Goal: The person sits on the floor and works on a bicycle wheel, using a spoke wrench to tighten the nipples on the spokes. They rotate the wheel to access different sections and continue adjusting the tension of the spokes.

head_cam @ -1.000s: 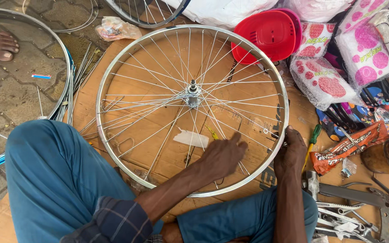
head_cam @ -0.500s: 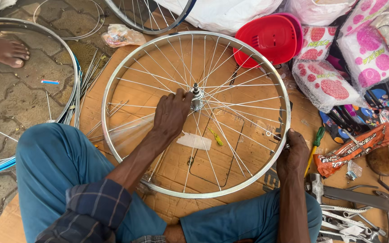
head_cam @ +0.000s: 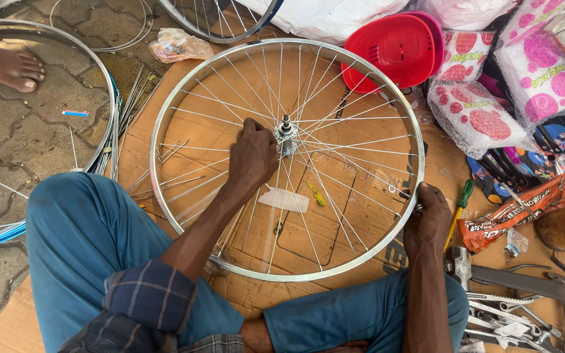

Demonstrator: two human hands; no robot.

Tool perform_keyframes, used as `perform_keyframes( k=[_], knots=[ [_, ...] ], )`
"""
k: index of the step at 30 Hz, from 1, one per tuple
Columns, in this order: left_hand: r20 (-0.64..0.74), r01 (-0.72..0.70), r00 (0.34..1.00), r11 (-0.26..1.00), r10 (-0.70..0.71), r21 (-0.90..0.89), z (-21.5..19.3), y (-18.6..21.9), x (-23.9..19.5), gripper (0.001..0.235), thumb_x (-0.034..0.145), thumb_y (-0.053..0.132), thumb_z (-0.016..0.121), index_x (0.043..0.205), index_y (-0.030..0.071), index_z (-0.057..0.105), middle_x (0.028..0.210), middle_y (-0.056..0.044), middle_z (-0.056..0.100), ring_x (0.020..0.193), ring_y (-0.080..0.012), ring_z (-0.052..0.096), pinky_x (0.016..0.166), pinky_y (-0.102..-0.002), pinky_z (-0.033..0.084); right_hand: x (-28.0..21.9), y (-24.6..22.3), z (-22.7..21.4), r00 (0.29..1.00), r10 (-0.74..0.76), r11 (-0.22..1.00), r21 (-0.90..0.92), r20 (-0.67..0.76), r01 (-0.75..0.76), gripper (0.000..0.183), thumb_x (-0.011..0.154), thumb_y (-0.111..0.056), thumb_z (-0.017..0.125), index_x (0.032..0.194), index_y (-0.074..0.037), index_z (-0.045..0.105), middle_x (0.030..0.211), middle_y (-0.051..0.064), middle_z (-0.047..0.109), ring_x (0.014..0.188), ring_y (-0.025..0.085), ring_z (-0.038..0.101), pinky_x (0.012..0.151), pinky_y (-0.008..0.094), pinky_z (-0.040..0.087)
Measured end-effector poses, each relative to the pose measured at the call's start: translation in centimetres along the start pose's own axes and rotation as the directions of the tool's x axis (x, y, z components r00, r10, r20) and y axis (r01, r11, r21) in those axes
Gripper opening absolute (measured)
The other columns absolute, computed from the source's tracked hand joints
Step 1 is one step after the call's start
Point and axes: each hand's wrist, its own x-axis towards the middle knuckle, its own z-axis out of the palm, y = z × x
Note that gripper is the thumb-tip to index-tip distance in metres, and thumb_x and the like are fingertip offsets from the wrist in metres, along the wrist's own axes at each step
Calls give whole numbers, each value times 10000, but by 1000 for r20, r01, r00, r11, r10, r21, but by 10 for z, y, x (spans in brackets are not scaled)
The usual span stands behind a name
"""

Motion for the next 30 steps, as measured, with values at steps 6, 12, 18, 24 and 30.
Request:
perform_keyframes(
  k=[6, 12, 18, 24, 30],
  knots=[
    [-46, -52, 997, 982, 61, 183, 17, 15, -45, 285, 944, 284, 694, 890, 6, 669, 906, -160, 602, 826, -357, 626, 699, -527, 489, 2, 2, -2, 1000, -11, 1000, 17, 12, 11, 151, 1043, -150, 613, 1022, -4, 645, 911, 68, 644, 778, 125, 611, 722, 278, 553],
    [603, 723, 691, 390, -399, -570, 28, 54, -42, 319, 918, 311, 654, 892, -6, 658, 759, -104, 634, 653, -298, 641, 571, -468, 474, -4, -1, 4, 999, 38, 999, -3, -8, -38, 187, 1045, -176, 578, 1026, -1, 641, 915, 72, 628, 780, 136, 614, 750, 292, 576],
    [25, 152, 988, 950, -151, -272, 40, 88, -49, 417, 834, 321, 760, 902, -66, 622, 983, -182, 522, 713, -318, 635, 613, -474, 536, -2, -5, 4, 999, 16, 1000, 14, 27, -17, 168, 1030, -145, 564, 1048, 14, 616, 937, 93, 636, 812, 159, 621, 773, 316, 578],
    [164, -348, 918, 931, 362, -110, 64, 103, -58, 102, 899, 91, 590, 890, -8, 613, 901, -191, 598, 830, -382, 660, 755, -527, 542, 4, -1, 3, 995, 52, 999, 5, 84, -52, 189, 991, -134, 540, 1107, -9, 621, 962, 94, 655, 844, 177, 620, 778, 322, 557],
    [629, -147, 705, 936, 327, -321, 80, 124, -69, 247, 988, 227, 552, 930, 2, 638, 884, -226, 682, 847, -413, 686, 765, -557, 522, 8, 9, -4, 989, 63, 997, 31, 138, -67, 207, 1016, -107, 505, 1138, 9, 626, 1016, 104, 665, 935, 174, 608, 882, 351, 537]
  ],
)
